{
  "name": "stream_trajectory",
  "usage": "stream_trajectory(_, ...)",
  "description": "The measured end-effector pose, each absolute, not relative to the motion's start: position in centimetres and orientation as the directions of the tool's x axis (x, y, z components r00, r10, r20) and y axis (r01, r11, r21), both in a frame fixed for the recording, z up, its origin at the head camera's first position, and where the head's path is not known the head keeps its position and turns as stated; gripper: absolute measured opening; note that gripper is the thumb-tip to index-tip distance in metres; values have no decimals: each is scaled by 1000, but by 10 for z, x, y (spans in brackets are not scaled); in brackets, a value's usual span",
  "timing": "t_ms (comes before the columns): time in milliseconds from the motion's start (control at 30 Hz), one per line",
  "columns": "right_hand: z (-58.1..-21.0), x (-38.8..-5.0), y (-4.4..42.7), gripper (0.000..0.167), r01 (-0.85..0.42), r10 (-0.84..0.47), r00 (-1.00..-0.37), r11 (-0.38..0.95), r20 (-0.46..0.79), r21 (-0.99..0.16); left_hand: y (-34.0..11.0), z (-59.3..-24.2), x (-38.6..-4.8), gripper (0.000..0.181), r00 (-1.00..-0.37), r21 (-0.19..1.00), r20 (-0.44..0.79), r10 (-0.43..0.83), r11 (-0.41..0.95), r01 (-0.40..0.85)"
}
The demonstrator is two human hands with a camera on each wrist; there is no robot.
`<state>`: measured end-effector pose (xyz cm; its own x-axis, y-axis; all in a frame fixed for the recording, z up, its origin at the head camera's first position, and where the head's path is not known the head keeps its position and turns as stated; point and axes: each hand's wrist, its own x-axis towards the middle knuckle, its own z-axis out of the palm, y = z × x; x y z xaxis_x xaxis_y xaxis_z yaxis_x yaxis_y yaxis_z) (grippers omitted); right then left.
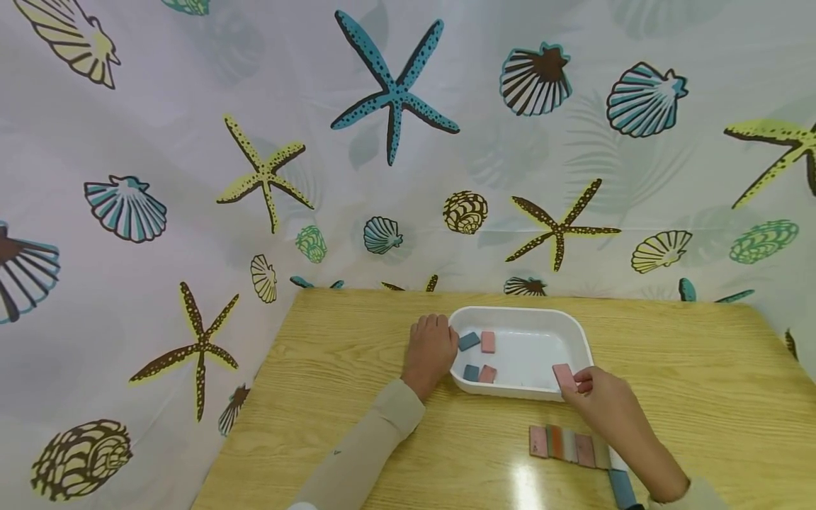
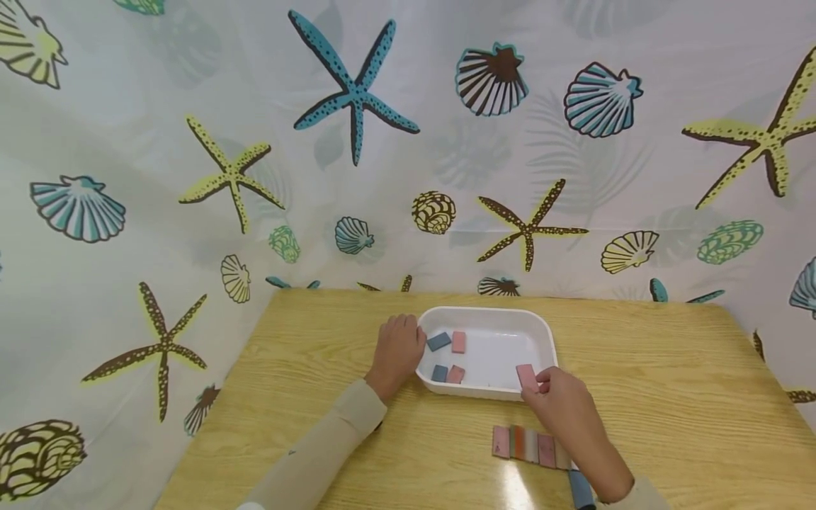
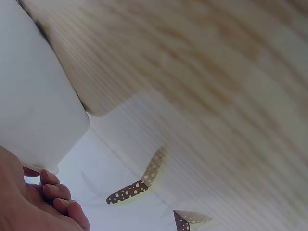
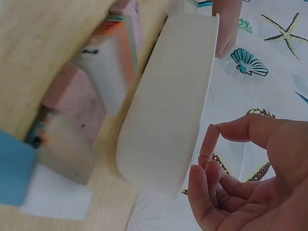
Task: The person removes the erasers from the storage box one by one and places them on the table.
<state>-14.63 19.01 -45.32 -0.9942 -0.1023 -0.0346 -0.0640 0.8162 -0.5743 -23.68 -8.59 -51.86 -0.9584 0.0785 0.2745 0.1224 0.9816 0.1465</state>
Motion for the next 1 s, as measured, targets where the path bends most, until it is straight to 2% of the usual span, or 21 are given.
stream_trajectory(167, -458, -132, 200, 47, 2, -71, -992, 818, -105, -575, -86, -520, -238, 27, -962, 155, 264, 73, 981, 117)
stream_trajectory(400, -459, -115, 211, 46, 85, -25, -983, 817, -182, -570, -86, -519, -238, 27, -962, 161, 265, 69, 980, 115)
stream_trajectory(667, -470, -100, 218, 65, 130, 8, -976, 828, -220, -545, -89, -521, -238, 28, -960, 167, 270, 77, 978, 125)
stream_trajectory(1000, -492, -76, 223, 55, 171, 42, -969, 827, -245, -536, -89, -523, -239, 25, -956, 162, 283, 72, 979, 121)
